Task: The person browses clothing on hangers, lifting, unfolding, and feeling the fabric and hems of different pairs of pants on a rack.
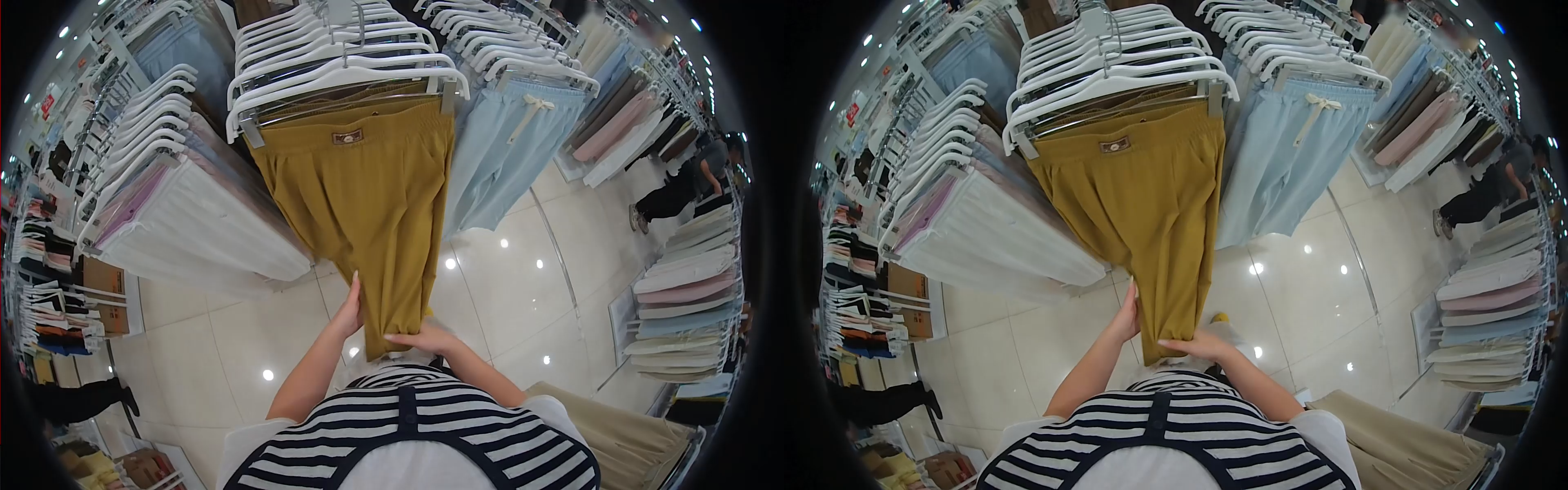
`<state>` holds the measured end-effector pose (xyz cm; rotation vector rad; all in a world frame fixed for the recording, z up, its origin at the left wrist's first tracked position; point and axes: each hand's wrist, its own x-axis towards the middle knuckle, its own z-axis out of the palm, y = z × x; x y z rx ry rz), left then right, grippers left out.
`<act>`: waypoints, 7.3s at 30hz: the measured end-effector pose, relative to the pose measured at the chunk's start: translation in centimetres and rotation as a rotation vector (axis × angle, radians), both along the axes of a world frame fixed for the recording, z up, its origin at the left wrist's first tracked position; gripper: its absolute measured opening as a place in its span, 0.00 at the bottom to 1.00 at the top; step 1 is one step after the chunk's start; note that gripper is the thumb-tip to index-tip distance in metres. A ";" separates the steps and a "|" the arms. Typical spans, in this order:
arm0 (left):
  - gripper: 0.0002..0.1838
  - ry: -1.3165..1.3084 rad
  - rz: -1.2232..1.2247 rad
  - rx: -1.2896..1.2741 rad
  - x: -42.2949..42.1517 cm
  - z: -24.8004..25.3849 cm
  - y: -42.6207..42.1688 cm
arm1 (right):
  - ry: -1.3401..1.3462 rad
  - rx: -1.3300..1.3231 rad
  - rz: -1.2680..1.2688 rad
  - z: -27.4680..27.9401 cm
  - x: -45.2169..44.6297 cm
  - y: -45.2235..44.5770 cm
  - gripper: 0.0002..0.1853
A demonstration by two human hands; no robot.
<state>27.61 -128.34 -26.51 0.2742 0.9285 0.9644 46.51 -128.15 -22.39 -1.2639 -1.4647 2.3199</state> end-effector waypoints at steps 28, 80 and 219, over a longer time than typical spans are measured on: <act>0.23 0.867 0.062 0.180 5.7 -7.9 9.2 | 0.198 0.489 -0.187 -0.4 3.9 22.5 0.14; 0.25 0.978 -0.099 0.807 -5.4 5.0 25.4 | 0.475 0.277 0.045 4.6 2.0 33.1 0.23; 0.10 0.960 0.920 0.579 -23.7 17.8 28.7 | 0.970 0.297 -0.497 12.4 -9.1 44.2 0.29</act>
